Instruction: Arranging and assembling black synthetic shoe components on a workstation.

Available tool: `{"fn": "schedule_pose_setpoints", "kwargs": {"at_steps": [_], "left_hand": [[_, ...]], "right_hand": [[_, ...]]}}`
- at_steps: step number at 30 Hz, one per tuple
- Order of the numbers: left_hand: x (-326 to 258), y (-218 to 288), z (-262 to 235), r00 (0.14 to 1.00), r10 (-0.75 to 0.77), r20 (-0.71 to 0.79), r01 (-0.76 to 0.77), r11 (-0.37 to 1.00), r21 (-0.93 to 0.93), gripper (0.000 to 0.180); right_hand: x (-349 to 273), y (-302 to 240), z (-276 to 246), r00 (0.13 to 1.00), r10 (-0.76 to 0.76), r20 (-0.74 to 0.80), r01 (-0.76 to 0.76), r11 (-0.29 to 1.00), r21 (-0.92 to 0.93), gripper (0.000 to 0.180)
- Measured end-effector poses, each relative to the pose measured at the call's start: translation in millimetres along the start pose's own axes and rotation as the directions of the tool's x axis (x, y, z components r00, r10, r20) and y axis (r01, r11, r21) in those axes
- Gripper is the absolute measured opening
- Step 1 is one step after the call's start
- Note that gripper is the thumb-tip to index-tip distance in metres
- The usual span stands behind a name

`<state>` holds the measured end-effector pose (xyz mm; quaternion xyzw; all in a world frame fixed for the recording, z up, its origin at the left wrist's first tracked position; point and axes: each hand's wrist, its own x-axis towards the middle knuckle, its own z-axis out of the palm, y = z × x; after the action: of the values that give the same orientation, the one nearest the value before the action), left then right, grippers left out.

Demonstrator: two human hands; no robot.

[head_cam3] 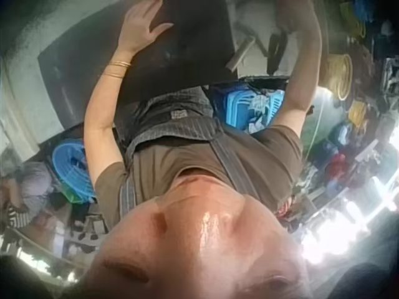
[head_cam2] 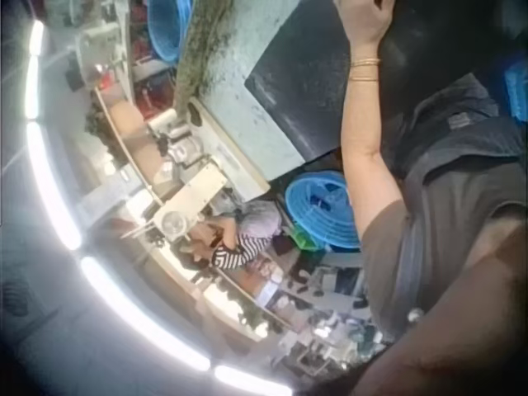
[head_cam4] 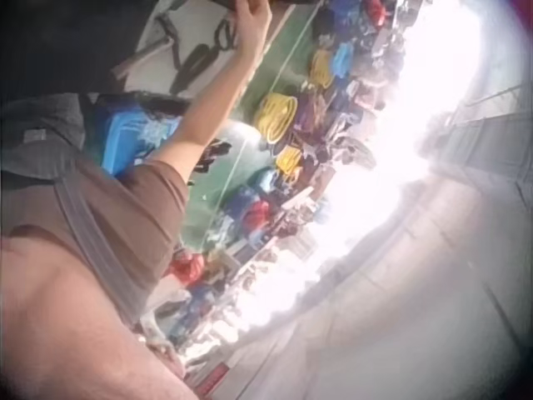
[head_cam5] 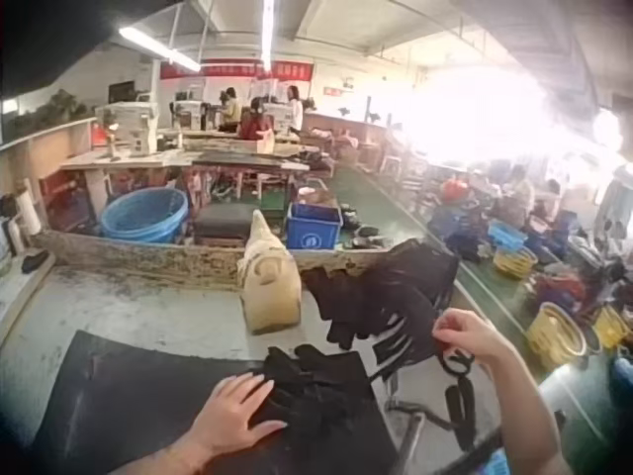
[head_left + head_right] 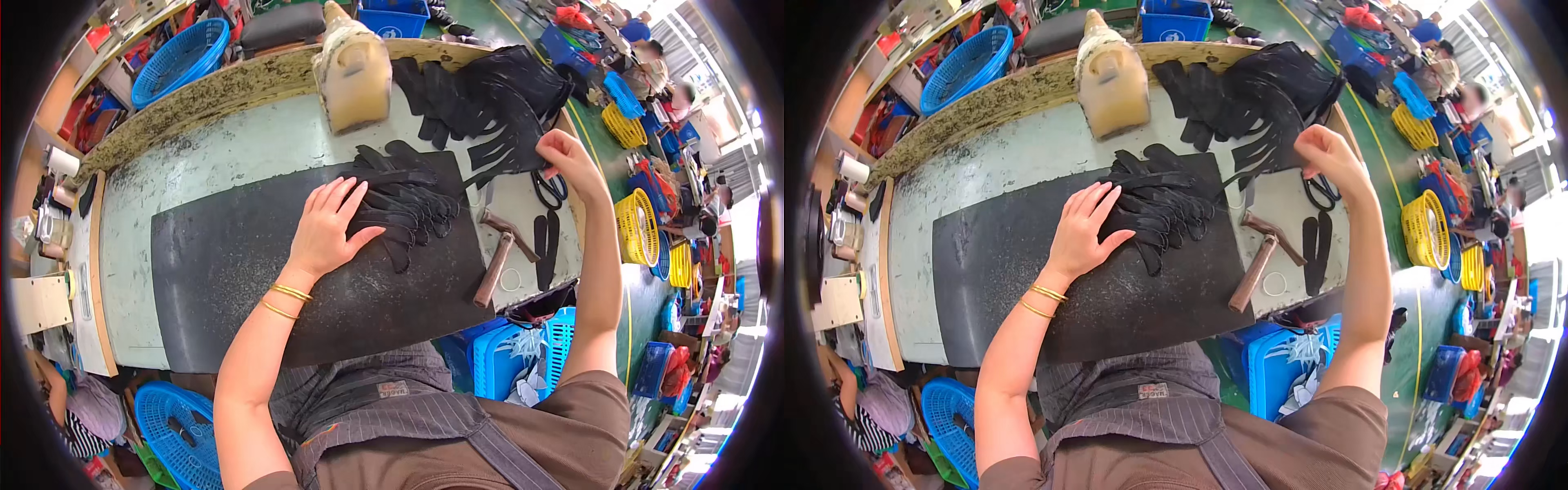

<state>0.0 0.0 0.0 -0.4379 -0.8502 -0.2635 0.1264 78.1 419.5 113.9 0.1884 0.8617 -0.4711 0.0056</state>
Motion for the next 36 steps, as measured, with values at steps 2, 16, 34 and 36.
{"fn": "schedule_pose_setpoints", "kwargs": {"at_steps": [2, 16, 34, 36], "left_hand": [[1.8, -10.1, 0.7, 0.999, 0.008, -0.04, -0.007, 1.0, 0.029, 0.064], [-1.9, 191.1, -34.9, 0.942, -0.174, 0.287, 0.336, 0.456, -0.824, 0.039], [-129.0, 107.1, -138.7, 0.528, -0.848, 0.052, 0.019, -0.049, -0.999, 0.056], [-149.9, 80.6, -139.5, 0.414, -0.908, 0.068, 0.071, -0.042, -0.997, 0.053]], "right_hand": [[-16.4, 1.5, 7.9, 0.995, -0.101, -0.018, 0.101, 0.995, 0.011, 0.024], [-190.9, -35.1, 84.9, 0.778, -0.244, -0.579, 0.431, 0.878, 0.209, 0.027], [-169.5, -127.5, 304.7, 0.783, -0.615, -0.089, 0.567, 0.647, 0.51, 0.04], [-162.6, -122.4, 332.3, 0.793, -0.608, -0.014, 0.511, 0.654, 0.558, 0.037]]}}
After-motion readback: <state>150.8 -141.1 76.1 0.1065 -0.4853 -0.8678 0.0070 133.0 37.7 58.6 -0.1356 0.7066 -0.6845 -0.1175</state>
